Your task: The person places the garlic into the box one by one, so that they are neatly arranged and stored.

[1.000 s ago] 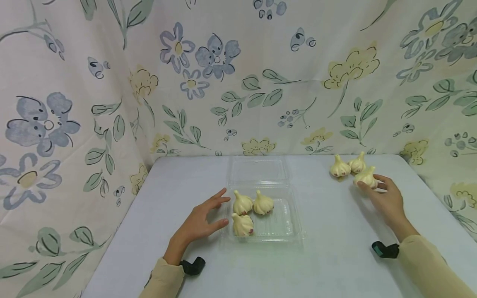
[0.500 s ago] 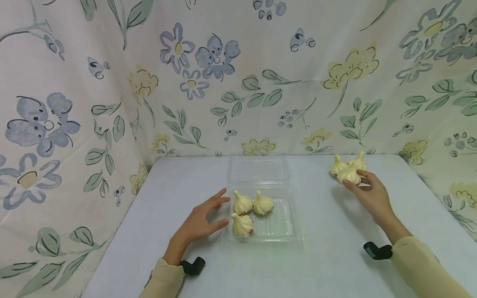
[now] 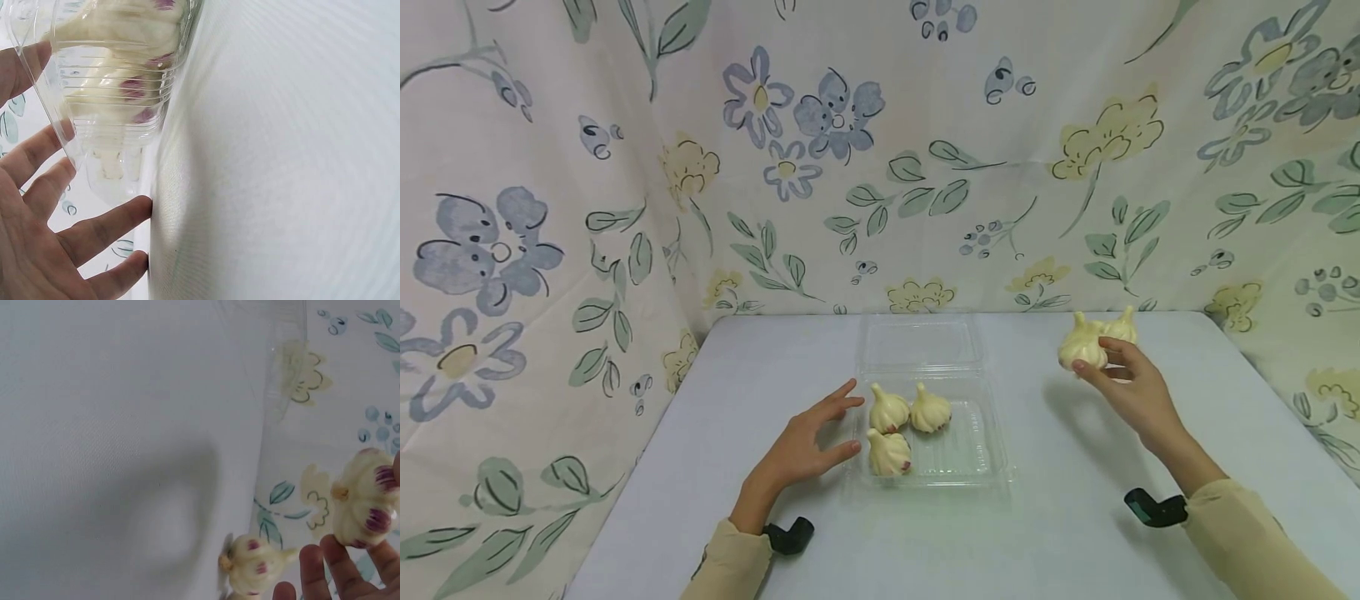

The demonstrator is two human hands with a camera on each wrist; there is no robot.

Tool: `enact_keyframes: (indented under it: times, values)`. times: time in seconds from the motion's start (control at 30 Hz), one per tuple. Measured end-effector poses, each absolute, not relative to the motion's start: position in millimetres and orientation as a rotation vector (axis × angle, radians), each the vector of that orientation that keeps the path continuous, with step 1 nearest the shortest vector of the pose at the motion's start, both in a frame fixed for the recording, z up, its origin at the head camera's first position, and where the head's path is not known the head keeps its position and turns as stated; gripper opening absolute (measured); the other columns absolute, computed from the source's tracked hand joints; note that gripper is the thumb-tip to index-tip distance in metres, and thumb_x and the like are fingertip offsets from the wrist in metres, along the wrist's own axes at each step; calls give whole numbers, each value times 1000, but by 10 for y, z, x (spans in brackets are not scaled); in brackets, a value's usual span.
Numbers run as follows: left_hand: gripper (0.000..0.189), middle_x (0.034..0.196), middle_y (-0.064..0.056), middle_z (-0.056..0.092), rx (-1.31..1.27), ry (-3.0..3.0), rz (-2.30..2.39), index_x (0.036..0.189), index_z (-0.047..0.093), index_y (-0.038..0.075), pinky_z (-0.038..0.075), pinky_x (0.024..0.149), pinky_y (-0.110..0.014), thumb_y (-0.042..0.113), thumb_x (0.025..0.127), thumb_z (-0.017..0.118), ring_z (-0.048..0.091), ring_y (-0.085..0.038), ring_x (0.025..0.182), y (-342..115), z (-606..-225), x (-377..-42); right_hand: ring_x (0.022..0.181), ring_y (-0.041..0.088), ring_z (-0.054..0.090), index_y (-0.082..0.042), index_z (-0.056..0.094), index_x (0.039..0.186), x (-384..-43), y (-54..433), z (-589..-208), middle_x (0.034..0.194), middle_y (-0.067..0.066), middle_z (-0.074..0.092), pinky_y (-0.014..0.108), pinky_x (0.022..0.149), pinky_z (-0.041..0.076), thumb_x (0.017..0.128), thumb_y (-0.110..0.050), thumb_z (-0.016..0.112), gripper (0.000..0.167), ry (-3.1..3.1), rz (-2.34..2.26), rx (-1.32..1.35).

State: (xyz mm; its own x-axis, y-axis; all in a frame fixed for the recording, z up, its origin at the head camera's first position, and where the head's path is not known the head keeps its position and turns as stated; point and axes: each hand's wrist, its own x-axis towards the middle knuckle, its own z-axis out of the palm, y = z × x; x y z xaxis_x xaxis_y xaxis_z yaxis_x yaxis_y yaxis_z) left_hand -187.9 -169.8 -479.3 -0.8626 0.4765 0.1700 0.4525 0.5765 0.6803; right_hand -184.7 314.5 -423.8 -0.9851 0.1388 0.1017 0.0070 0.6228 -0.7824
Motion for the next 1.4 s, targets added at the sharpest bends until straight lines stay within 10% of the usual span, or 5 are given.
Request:
enact_keyframes:
  times: [0.6,0.9,1.4]
  values:
    - [62,167,14,29,814,2780,1167,149,53,26,42,111,-62,37,92,74,60,-30,133,-1690,-4780,-1873,115,27,54,0,39,153,-1753,2888,-4111,136,23,59,27,83,45,100,-44,64,74,-2733,1284,30]
    - [63,168,13,28,810,2769,1171,149,53,22,41,111,-63,39,92,74,60,-31,133,-1693,-4779,-1872,101,-16,47,-5,44,151,-1703,2768,-4140,132,17,63,22,86,43,98,-43,67,68,-2725,1324,79]
    - [62,168,13,29,815,2773,1173,149,53,22,42,110,-63,36,92,74,61,-30,132,-1689,-4782,-1870,105,-11,51,-12,51,146,-1640,2536,-4221,127,10,66,24,89,43,97,-35,71,58,-2709,1390,176]
